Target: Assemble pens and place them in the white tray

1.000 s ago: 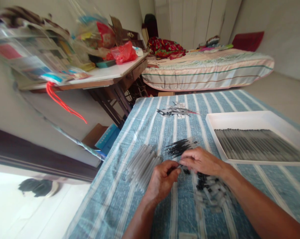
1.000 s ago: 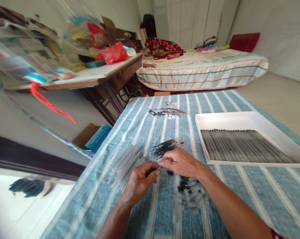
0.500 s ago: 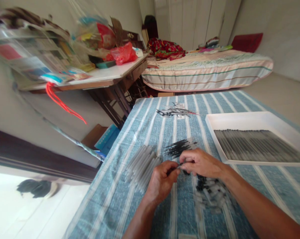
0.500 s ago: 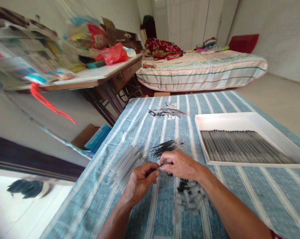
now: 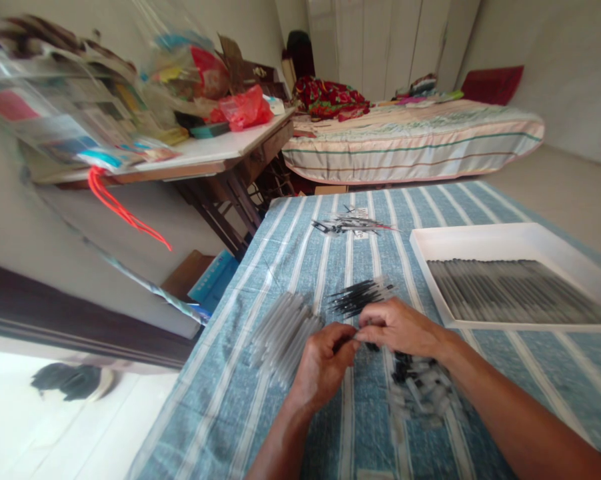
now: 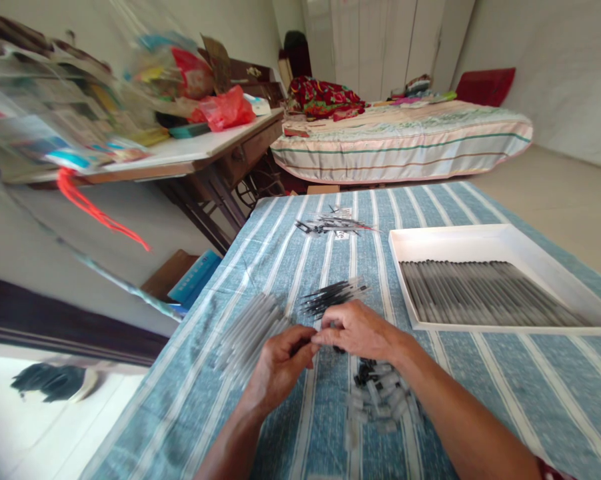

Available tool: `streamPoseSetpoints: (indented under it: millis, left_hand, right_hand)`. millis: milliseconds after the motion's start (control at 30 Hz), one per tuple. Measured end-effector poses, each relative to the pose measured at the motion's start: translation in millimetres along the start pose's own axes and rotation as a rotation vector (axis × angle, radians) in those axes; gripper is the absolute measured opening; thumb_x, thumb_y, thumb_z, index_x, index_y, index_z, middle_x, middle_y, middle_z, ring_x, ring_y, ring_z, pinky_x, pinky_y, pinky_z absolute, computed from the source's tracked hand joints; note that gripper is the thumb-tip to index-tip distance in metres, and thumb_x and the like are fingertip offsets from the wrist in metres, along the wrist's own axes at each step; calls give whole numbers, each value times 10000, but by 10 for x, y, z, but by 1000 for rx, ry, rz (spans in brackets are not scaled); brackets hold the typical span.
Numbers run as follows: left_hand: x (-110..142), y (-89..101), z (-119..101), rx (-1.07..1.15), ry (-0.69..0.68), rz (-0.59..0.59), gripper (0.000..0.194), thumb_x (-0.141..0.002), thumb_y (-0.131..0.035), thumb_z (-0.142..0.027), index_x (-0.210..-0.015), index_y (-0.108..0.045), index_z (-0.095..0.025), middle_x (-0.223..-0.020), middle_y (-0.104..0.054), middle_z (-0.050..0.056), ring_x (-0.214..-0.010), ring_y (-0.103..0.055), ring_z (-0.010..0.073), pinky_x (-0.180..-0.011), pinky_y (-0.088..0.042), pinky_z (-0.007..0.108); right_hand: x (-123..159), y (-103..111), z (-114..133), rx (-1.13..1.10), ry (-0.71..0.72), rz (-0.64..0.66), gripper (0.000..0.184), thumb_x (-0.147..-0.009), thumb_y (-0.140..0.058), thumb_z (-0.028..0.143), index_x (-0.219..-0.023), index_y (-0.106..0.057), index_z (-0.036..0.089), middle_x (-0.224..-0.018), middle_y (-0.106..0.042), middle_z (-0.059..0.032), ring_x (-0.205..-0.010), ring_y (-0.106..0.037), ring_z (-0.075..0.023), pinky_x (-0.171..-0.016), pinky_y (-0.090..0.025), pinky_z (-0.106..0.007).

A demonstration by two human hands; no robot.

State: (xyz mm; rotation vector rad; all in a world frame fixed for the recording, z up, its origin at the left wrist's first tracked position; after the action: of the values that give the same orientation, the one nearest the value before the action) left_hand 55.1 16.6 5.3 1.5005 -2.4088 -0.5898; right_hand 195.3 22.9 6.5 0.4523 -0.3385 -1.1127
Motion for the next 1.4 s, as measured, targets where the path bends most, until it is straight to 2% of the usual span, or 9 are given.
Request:
streamPoseSetpoints:
  millis: [67, 167, 300, 433, 633, 900, 1067, 1267, 1400]
  left_hand:
    - [-1, -4, -6, -3, -2, 5, 126, -789, -535, -174, -793, -659, -153, -634, -563, -12, -572, -535, 116, -551, -402, 221]
    - [1, -6, -21, -3, -3, 5, 132, -783, -537, -163, -816, -665, -153, -613, -552, -17, -570, -532, 118, -543, -399, 217]
    - [6, -13, -26, -15, -5, 6, 126, -784, -536, -170, -781, -660, -146, -612, -549, -13, -569, -525, 118, -537, -391, 218]
    - [8, -22, -13, -20, -17, 10, 119, -782, -540, -168, -794, -656, -148, -636, -561, -5, -609, -537, 129, -565, -403, 225]
    - [1, -23, -9, -79, -58, 1, 128, -792, -531, -178, -788, -658, -155, -654, -574, 1, -618, -538, 131, -575, -404, 226]
    - [-36, -1, -56, -190, -179, -41, 136, -804, -533, -211, -757, -658, -191, -719, -632, 26, -664, -587, 156, -623, -436, 243]
    - [-103, 55, -4, -217, -181, -48, 120, -777, -581, -290, -824, -668, -221, -727, -658, 14, -667, -619, 177, -614, -460, 252]
    - [-145, 75, 110, -159, -24, -51, 166, -734, -610, -366, -721, -651, -206, -637, -621, -7, -589, -576, 163, -545, -426, 243]
    - [-113, 168, 181, -12, 130, -216, 214, -702, -634, -395, -651, -610, -189, -528, -540, -34, -496, -482, 127, -476, -348, 224]
  right_hand:
    - [3, -2, 1, -33, 0, 5, 263, -823, -537, 375, -699, -595, 151, -532, -545, 35, -466, -465, -80, -453, -326, -182]
    - [6, 4, 1, -1, -15, 8, 399, -858, -473, 415, -569, -539, 149, -482, -514, 26, -441, -460, -78, -452, -332, -188]
    - [11, 5, -1, -75, -41, 25, 249, -820, -540, 367, -701, -580, 153, -529, -546, 37, -427, -469, -74, -434, -335, -180]
    - [13, 12, -14, -32, -61, 14, 389, -852, -478, 414, -569, -525, 151, -481, -518, 26, -414, -458, -75, -434, -338, -188]
    - [18, -37, -41, -134, -83, 61, 188, -808, -535, 324, -726, -572, 159, -525, -535, 46, -416, -478, -74, -407, -340, -171]
    - [-33, -33, -64, -100, -95, 41, 205, -816, -528, 304, -679, -572, 159, -493, -536, 51, -393, -491, -68, -406, -344, -158]
    - [-70, 111, -60, -99, -87, -15, 230, -804, -564, 331, -656, -562, 156, -481, -529, 56, -401, -500, -62, -416, -356, -148]
    - [-57, 234, -37, -122, -82, -97, 278, -815, -551, 379, -650, -546, 155, -497, -533, 50, -393, -496, -59, -419, -350, -150]
    - [-14, 286, -76, -19, -94, -110, 194, -799, -569, 297, -677, -581, 147, -502, -528, 50, -417, -460, -58, -435, -309, -164]
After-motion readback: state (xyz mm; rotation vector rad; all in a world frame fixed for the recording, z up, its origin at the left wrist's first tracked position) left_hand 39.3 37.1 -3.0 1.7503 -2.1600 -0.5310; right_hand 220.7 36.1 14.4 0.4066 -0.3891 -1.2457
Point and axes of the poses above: each hand's wrist, its own x-axis away from the middle knuckle, its own y-axis out of the back of the hand, z = x × y, the point moved 5 cm from there along -x, towards the middle knuckle
